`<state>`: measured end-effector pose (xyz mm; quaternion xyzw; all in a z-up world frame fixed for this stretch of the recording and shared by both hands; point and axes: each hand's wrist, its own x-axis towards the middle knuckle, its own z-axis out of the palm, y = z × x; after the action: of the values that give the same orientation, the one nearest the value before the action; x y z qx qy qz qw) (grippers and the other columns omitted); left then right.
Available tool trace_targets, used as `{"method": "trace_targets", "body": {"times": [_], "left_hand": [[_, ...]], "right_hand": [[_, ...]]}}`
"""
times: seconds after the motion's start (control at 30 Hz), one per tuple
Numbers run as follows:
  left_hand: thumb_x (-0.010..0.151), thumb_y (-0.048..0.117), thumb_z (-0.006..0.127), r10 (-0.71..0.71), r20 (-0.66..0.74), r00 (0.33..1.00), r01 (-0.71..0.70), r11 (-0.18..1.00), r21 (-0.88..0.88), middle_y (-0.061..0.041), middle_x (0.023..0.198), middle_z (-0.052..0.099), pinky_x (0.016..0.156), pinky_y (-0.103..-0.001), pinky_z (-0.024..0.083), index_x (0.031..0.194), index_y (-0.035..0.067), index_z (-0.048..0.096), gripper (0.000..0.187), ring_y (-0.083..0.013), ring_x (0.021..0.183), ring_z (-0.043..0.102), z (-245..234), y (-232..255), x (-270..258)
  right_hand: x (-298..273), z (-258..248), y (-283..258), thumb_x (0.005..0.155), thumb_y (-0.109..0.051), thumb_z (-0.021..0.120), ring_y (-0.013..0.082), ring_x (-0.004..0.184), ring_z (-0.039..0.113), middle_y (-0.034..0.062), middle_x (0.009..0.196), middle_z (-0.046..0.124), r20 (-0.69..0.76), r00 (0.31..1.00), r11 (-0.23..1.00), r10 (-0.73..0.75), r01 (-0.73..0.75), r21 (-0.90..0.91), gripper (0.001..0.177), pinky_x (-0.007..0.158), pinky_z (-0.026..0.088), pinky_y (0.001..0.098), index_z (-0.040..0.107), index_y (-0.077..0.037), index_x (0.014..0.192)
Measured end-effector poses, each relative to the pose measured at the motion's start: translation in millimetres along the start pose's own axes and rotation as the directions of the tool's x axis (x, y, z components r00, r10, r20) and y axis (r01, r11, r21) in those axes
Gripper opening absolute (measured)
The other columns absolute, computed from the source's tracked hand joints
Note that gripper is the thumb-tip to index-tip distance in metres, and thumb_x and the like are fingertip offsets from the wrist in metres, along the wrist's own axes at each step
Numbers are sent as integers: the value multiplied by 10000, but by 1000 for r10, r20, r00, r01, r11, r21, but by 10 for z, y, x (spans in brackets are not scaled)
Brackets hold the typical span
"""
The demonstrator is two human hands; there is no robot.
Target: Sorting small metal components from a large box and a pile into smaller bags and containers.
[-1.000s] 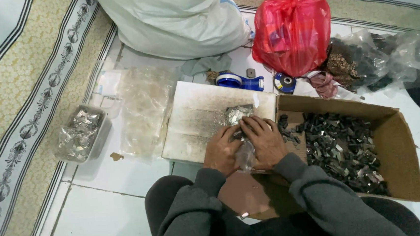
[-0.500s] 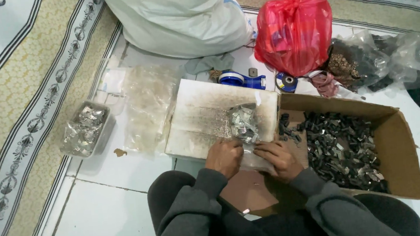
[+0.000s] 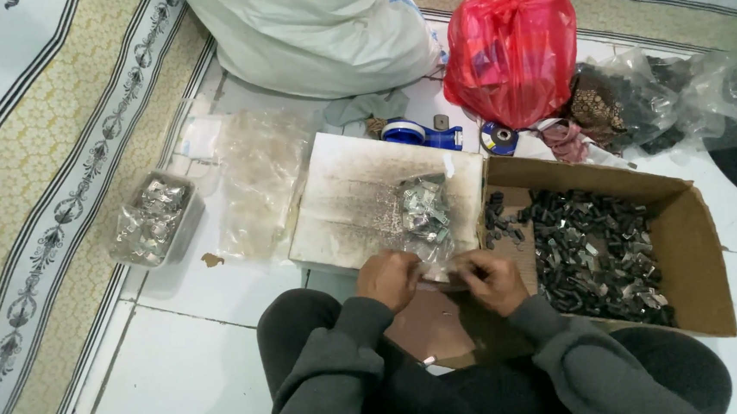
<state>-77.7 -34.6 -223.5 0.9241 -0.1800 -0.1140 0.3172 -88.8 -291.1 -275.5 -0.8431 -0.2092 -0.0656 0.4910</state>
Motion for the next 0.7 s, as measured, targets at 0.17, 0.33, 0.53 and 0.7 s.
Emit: {"method": "trace_targets", "body": {"times": [0.17, 0.33, 0.53, 0.7], "left_hand": [[1013, 263, 607, -229, 34, 973, 229, 930, -288, -172, 952, 776, 810, -470, 592, 1013, 73, 763, 246, -384, 969, 750, -24, 68, 57], [1004, 374, 626, -415, -15, 909, 379, 843, -382, -94, 899, 786, 766, -418, 603, 951, 144, 774, 278, -308, 918, 769, 213, -123, 228], [948, 254, 632, -534, -105, 839, 463, 801, -378, -111, 675, 712, 615, -375, 550, 755, 98, 726, 266, -263, 700, 726, 210, 12, 233], [929, 237, 649, -514, -140, 846, 434, 817, -380, -54, 568, 625, 515, -323, 492, 667, 126, 658, 285, -171, 573, 638, 242, -31, 248]], "right_hand": [[256, -12, -162, 964, -330, 776, 326, 881, 770, 149, 860, 786, -59, 878, 879, 475, -477, -19, 256, 694, 616, 478, 800, -95, 1063], [427, -11, -159, 949, -270, 798, 349, 930, 755, 139, 896, 767, -21, 845, 839, 535, -534, -110, 244, 733, 636, 513, 778, -69, 1085], [431, 61, -320, 885, -117, 818, 402, 987, 706, 234, 1036, 695, -125, 830, 827, 543, -555, -95, 609, 765, 683, 539, 500, 34, 1382], [159, 167, -275, 736, -220, 692, 297, 982, 641, 62, 1038, 622, 170, 851, 666, -496, 499, -555, 207, 730, 418, 410, 664, -167, 934]]}}
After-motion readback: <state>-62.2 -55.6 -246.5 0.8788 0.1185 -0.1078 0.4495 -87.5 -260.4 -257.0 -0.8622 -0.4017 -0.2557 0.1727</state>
